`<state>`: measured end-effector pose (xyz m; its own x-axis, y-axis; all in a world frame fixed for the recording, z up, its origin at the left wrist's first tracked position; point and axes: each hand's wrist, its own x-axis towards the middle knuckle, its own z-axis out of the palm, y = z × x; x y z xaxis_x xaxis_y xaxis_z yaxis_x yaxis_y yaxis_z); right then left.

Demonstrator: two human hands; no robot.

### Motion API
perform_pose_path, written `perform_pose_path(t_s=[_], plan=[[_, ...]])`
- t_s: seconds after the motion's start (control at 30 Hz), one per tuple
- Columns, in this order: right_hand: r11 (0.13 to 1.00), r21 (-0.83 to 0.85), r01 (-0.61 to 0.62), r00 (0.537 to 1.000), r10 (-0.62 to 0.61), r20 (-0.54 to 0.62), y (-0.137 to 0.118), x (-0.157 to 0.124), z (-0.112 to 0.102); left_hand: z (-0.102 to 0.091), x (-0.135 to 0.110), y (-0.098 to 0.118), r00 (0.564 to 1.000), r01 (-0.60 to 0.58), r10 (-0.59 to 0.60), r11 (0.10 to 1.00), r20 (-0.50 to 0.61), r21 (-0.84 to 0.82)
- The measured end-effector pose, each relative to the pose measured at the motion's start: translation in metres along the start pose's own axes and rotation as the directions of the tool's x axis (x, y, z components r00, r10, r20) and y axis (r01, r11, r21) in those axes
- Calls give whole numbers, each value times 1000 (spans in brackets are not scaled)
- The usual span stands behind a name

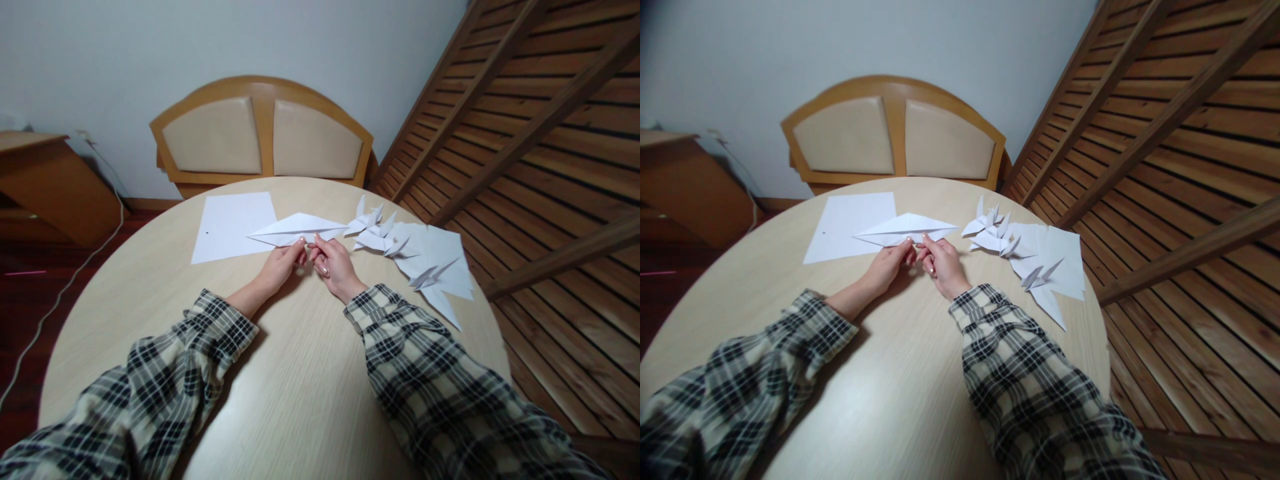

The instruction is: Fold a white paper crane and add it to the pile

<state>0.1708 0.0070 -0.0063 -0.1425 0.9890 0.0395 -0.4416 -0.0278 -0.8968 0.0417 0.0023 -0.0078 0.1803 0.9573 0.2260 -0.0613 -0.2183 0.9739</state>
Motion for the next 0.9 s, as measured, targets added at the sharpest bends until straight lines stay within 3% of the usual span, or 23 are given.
perform_pose_path(t_s=[0.23, 0.57, 0.9], plan=[[999, -42, -2, 1000, 3, 27, 1, -2, 0, -2, -3, 2, 1000, 16, -14, 995, -25, 97], [988, -156, 9, 986, 17, 168, 5, -6, 3, 1, -2, 6, 999, 29, -29, 1000, -39, -7], [983, -162, 90, 988, -68, 141, 5, -6, 6, 2, -1, 7, 999, 18, -18, 1000, -39, -3]])
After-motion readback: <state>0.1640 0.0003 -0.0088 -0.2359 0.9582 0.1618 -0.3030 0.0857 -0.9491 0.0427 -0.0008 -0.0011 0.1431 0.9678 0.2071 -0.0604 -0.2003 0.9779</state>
